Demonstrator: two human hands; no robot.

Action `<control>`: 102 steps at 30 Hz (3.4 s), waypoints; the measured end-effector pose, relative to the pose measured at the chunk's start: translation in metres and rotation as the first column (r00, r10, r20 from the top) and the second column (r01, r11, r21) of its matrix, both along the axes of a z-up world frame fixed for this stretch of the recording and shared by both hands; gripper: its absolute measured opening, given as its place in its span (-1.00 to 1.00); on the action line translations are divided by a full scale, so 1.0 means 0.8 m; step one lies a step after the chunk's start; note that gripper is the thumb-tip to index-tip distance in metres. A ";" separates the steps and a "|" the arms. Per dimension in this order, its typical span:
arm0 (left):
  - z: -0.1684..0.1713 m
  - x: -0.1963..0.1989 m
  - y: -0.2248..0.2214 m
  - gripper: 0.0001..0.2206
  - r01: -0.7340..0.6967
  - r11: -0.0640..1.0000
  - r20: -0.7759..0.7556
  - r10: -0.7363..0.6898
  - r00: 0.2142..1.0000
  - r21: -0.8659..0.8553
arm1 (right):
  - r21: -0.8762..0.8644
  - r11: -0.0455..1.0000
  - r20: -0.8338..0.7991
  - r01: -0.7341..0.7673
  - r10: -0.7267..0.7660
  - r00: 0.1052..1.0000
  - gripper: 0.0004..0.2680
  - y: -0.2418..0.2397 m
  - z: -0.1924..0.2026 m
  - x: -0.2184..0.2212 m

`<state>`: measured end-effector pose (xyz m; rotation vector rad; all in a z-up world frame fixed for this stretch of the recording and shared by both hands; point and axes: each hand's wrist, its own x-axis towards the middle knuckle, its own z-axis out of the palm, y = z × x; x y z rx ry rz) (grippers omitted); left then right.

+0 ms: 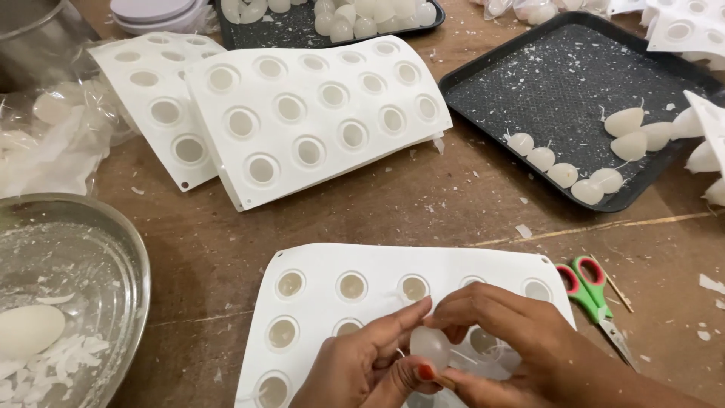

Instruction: The recorder is removing small egg-shaped wax products from silicone molds using their hands and a toothpick.

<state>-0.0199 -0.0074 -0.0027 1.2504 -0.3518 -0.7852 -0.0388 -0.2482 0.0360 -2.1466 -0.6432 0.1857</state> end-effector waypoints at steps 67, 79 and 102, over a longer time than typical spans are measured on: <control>-0.084 0.034 0.037 -0.33 -0.647 0.687 0.900 -0.437 -0.003 0.331 | -0.322 0.400 0.702 0.858 -0.507 0.500 -0.77 -0.252 -0.047 0.125; -0.092 0.028 0.033 -0.33 -0.674 0.663 0.897 -0.443 -0.004 0.325 | -0.527 0.268 0.763 0.806 -0.268 0.588 -0.72 -0.255 -0.043 0.123; -0.124 -0.013 -0.019 -0.86 -0.625 0.755 0.942 -0.323 -0.090 0.199 | -0.586 0.767 0.257 0.260 -0.128 0.958 -0.64 -0.063 -0.005 0.055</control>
